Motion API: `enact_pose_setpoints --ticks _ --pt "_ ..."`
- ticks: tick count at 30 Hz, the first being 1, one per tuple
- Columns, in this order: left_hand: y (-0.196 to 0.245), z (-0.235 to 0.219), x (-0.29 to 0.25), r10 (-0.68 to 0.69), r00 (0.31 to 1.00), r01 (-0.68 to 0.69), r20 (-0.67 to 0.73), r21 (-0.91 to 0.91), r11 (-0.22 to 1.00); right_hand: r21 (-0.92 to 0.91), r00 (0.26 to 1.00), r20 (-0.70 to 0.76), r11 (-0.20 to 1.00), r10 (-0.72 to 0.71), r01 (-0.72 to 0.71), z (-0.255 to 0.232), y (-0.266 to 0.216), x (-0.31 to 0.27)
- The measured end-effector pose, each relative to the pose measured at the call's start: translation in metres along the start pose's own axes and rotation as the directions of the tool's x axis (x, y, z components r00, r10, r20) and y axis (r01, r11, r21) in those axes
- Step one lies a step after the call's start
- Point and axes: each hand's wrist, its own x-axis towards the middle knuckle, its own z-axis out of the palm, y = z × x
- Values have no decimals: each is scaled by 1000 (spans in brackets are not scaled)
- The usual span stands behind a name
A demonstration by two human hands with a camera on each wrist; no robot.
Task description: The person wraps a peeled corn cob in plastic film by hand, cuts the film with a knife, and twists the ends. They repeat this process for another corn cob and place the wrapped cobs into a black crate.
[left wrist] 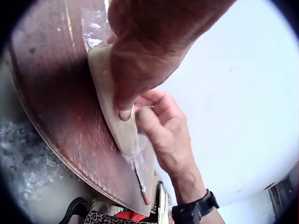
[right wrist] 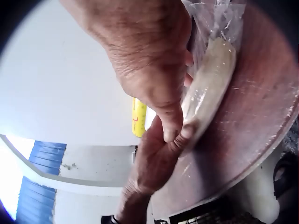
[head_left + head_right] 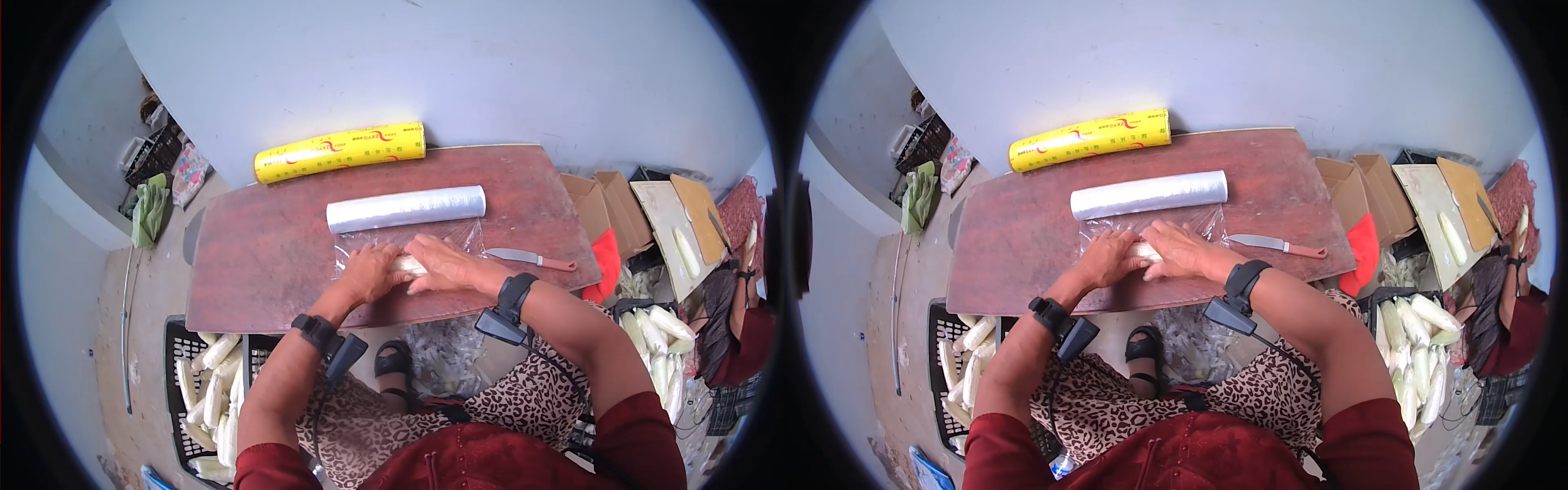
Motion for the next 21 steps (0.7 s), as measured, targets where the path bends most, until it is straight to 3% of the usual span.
enact_pose_setpoints --ticks 2,5,9,15,21 --pt "-1 0 -3 22 1000 -21 -10 49 999 -100 999 54 995 -1 6 8 3 -2" --pt "0 -5 -9 -17 1000 16 9 122 992 -98 993 60 991 98 -92 7 8 -4" --pt "-2 -11 -12 -62 998 57 19 200 978 -50 999 1 998 48 -48 12 13 -5" --pt "-2 -19 -11 -183 974 157 136 182 971 42 1000 2 999 24 -24 12 17 -5" --pt "4 -37 -8 -314 875 259 368 191 947 42 999 39 998 36 -37 12 11 -6"
